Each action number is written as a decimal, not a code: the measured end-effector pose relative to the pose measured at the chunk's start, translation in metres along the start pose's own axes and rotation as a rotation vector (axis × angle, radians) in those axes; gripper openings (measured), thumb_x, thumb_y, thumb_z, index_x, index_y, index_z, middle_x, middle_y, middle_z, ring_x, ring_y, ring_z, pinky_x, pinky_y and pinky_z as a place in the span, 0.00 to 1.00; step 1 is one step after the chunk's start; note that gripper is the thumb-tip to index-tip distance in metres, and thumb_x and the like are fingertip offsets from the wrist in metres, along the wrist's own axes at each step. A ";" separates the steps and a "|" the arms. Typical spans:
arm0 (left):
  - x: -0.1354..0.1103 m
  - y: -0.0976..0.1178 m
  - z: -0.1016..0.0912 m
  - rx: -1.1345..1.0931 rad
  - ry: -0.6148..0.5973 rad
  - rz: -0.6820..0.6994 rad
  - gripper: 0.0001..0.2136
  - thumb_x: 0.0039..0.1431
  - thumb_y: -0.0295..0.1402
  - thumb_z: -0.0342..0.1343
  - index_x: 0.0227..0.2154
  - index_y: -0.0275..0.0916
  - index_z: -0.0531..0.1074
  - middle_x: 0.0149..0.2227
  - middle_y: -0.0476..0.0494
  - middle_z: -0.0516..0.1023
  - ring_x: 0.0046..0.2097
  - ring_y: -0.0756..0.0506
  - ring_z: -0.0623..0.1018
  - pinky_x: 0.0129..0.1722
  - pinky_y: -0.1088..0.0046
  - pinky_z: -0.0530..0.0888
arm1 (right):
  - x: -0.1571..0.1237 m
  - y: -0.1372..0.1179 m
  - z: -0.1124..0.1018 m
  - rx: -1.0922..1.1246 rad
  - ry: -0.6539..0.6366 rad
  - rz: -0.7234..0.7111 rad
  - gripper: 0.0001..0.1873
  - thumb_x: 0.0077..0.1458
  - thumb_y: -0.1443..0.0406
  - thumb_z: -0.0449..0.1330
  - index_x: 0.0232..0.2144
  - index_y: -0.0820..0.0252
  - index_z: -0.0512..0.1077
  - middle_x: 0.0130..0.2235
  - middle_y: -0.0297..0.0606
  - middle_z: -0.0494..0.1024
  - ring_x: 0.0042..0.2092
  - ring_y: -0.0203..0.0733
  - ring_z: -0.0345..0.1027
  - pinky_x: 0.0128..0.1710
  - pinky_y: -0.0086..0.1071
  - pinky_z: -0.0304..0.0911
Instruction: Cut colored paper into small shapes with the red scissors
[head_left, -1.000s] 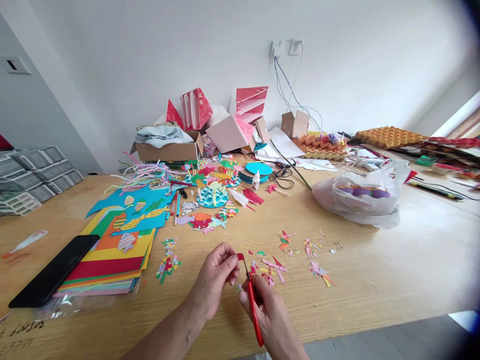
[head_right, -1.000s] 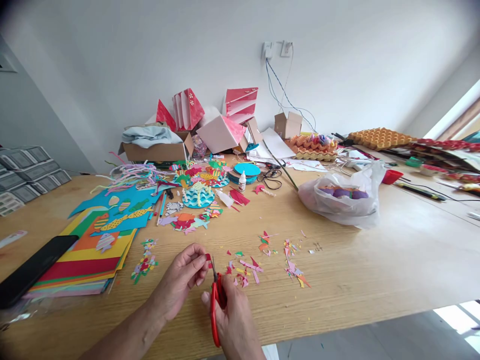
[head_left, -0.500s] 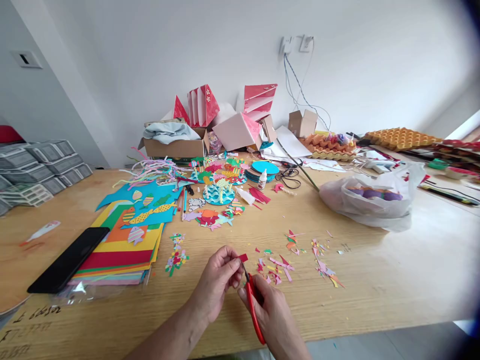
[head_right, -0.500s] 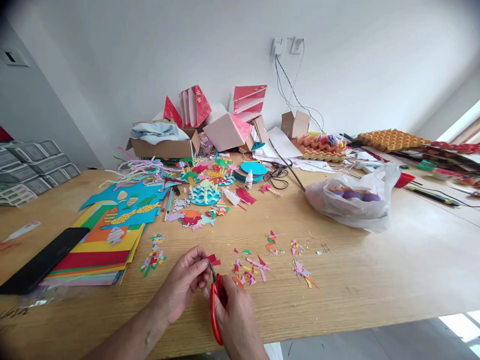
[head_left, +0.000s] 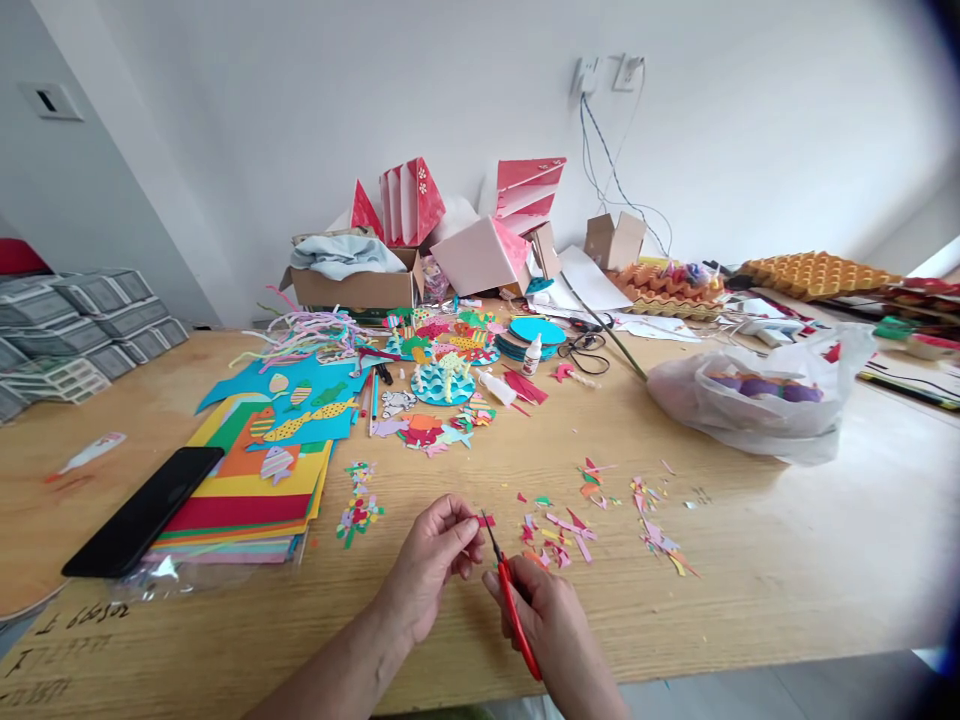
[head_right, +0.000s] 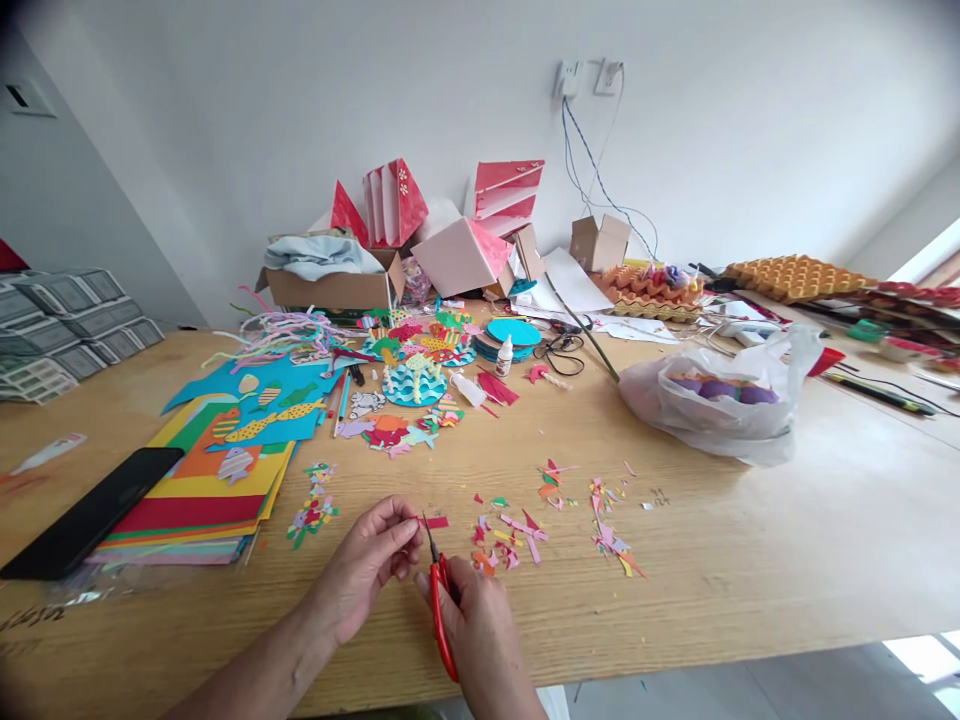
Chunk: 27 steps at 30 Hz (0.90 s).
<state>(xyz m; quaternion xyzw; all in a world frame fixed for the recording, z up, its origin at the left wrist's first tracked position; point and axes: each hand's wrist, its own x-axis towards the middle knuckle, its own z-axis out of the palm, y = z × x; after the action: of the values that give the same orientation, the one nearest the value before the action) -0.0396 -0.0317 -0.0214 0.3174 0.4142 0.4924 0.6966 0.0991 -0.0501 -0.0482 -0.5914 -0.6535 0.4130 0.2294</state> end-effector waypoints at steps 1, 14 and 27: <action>0.000 0.001 -0.001 0.013 0.007 0.004 0.09 0.44 0.35 0.57 0.24 0.37 0.64 0.23 0.52 0.67 0.24 0.54 0.66 0.22 0.80 0.59 | 0.001 0.000 -0.002 0.032 -0.001 -0.008 0.16 0.49 0.54 0.49 0.17 0.58 0.58 0.16 0.30 0.62 0.19 0.34 0.55 0.19 0.26 0.51; 0.011 0.004 0.021 0.372 -0.071 -0.008 0.08 0.42 0.35 0.56 0.21 0.36 0.65 0.18 0.53 0.66 0.20 0.54 0.65 0.20 0.79 0.61 | 0.017 -0.025 -0.033 0.484 0.217 -0.151 0.05 0.42 0.67 0.55 0.24 0.58 0.61 0.24 0.30 0.65 0.24 0.34 0.61 0.23 0.27 0.59; 0.013 0.012 0.038 0.308 -0.058 0.015 0.07 0.45 0.33 0.56 0.22 0.36 0.66 0.19 0.52 0.68 0.21 0.55 0.65 0.21 0.80 0.61 | 0.002 -0.006 -0.043 0.163 0.231 -0.176 0.10 0.50 0.60 0.51 0.22 0.58 0.59 0.21 0.28 0.61 0.23 0.33 0.56 0.23 0.26 0.54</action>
<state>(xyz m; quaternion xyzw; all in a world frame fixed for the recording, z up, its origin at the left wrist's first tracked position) -0.0084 -0.0164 0.0031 0.4376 0.4619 0.4190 0.6478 0.1291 -0.0369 -0.0202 -0.5548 -0.6362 0.3723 0.3858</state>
